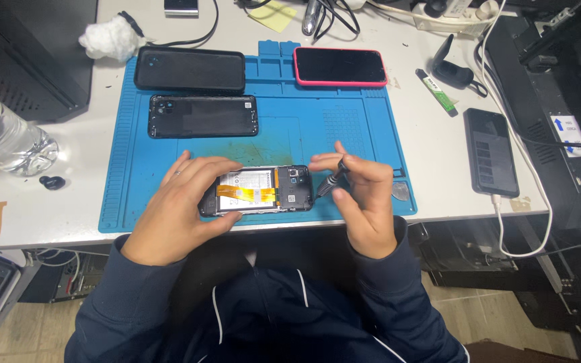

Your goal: The person uses a screwdriver to remove multiple screws from a disassembled smartphone placed on a blue work mat. They place each removed screw on the mat and continue unscrewing different areas of the phone's internal frame.

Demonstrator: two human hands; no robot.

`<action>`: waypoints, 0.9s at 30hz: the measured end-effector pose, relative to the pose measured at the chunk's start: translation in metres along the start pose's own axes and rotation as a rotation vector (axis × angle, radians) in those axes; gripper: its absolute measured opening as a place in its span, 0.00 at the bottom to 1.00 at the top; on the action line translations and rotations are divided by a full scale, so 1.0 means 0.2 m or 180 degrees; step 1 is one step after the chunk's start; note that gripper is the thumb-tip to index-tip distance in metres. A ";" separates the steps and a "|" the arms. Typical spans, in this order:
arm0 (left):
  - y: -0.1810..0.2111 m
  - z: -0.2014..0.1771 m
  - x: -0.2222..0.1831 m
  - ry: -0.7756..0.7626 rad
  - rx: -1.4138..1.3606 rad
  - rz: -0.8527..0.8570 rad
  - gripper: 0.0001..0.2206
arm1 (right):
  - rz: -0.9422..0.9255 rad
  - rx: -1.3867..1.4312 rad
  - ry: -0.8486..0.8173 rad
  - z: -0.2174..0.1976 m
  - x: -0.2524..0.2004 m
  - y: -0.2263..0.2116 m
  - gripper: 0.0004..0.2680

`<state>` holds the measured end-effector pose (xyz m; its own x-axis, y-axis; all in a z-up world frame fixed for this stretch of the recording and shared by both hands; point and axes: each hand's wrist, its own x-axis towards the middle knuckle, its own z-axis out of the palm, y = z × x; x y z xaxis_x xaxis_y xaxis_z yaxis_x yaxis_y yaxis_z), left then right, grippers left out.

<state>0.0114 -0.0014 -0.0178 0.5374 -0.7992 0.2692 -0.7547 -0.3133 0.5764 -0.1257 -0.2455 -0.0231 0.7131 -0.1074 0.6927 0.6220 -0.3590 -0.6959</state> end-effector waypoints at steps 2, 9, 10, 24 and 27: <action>0.00 0.00 0.00 -0.0004 -0.0008 -0.0013 0.29 | -0.0002 -0.0003 -0.0021 0.00 0.00 -0.01 0.11; 0.00 0.00 0.00 0.0050 0.0002 0.0032 0.28 | 0.0023 -0.0013 -0.0066 -0.02 -0.02 0.01 0.13; 0.00 0.00 0.00 0.0032 -0.0002 0.0022 0.28 | 0.0051 -0.0052 -0.0088 -0.02 -0.02 0.01 0.13; -0.01 0.00 -0.01 0.0069 -0.0014 0.0089 0.29 | -0.0036 -0.0294 -0.0069 -0.02 -0.05 0.01 0.14; -0.02 0.00 -0.01 0.0048 -0.0004 0.0090 0.30 | 0.0023 -0.0391 -0.0064 -0.01 -0.05 -0.01 0.14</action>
<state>0.0126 0.0011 -0.0211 0.5214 -0.7999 0.2972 -0.7693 -0.2901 0.5692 -0.1357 -0.2451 -0.0286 0.7245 -0.0922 0.6831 0.5734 -0.4693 -0.6715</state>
